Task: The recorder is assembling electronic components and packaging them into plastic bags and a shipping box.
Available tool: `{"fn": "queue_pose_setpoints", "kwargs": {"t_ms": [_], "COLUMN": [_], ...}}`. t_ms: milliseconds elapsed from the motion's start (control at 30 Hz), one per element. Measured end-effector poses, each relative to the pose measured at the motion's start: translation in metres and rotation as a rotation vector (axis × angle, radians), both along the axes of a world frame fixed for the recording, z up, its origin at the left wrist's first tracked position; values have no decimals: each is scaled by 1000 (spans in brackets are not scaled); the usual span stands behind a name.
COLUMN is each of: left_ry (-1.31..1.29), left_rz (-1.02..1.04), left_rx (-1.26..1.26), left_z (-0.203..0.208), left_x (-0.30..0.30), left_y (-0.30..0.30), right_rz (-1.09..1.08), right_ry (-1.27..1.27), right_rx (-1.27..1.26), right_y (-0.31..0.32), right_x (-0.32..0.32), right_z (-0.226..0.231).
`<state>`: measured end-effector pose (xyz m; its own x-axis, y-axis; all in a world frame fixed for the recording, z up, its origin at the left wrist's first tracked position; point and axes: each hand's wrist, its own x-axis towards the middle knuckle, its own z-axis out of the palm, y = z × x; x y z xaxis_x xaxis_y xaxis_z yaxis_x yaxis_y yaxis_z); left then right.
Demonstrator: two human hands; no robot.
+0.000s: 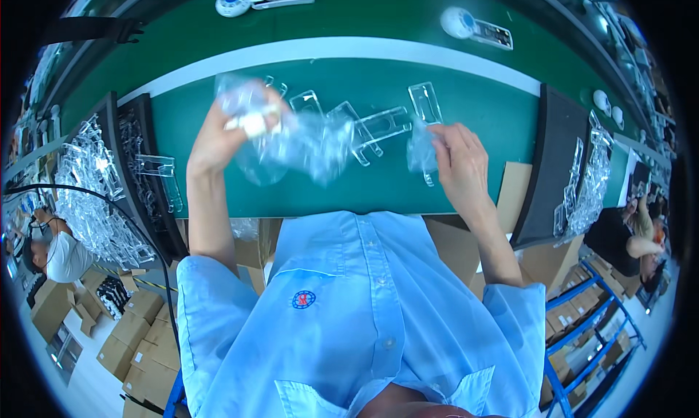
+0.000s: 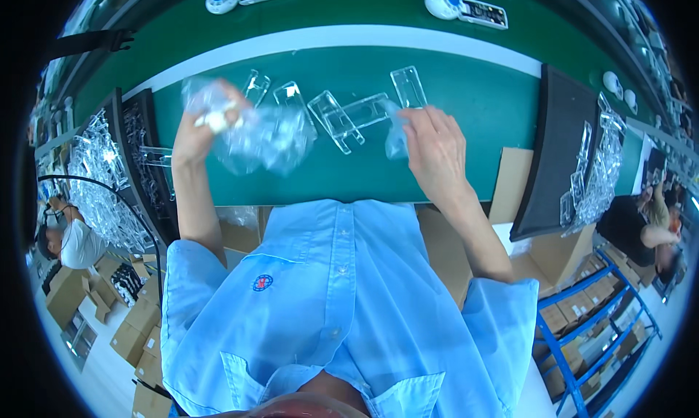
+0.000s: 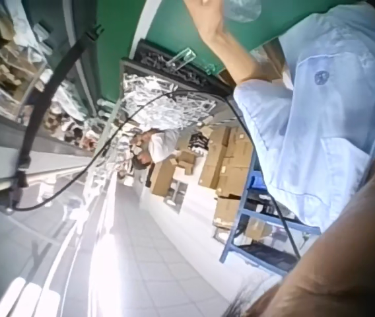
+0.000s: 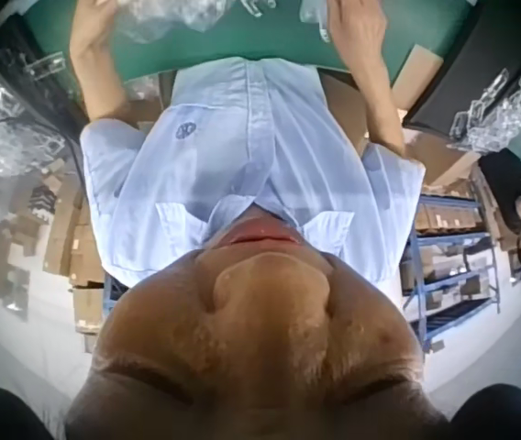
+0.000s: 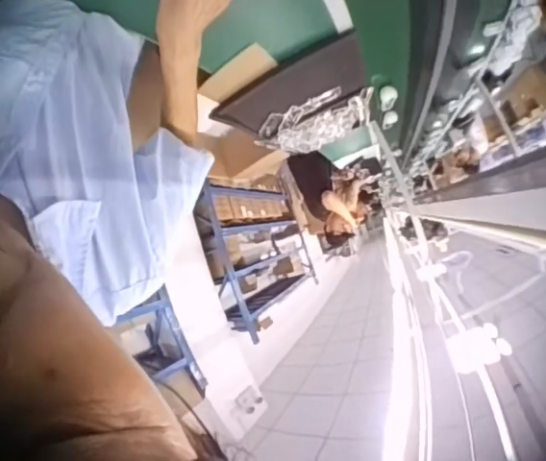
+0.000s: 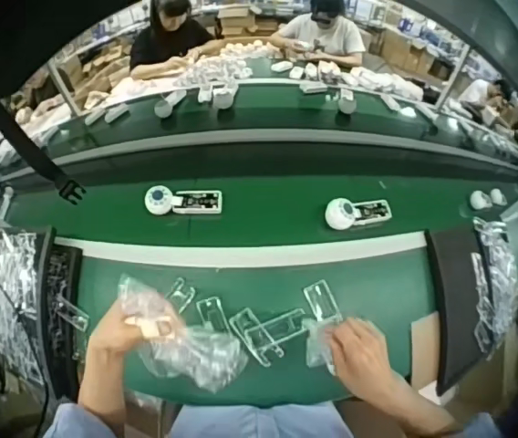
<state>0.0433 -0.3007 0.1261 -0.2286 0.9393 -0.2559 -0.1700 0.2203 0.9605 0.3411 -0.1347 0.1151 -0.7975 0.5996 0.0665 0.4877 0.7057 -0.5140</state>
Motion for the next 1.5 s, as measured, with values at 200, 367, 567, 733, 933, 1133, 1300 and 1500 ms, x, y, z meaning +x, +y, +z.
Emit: {"fn": "queue_pose_setpoints", "kwargs": {"t_ms": [200, 367, 567, 733, 933, 1133, 1300, 1500], "left_ry": [-45, 106, -289, -207, 847, 470, 766, 174], "left_rz": [-262, -393, 324, 718, 468, -785, 559, 991], "left_rx": [233, 66, -32, -727, -1145, -942, -47, -305], "left_z": [-1, -5, -48, -144, -309, -132, -39, -108], "left_x": [79, 87, 80, 64, 10, 23, -50, -265], "left_y": [1, -37, -230, -344, -440, -316, -133, 17], "right_rz": [27, 241, 271, 724, 1054, 308, 176, 855], "right_ry": [221, 184, 117, 185, 9, 61, -13, -97], "right_rx": [-225, -784, -682, 44, 428, -532, 19, 483], "right_y": [-22, -62, -46, -70, -105, -72, -85, -41], "right_x": [-25, -40, -98, -192, -258, -277, -261, -254], "right_z": [30, 25, -29, -71, -97, -94, -99, -78]}}
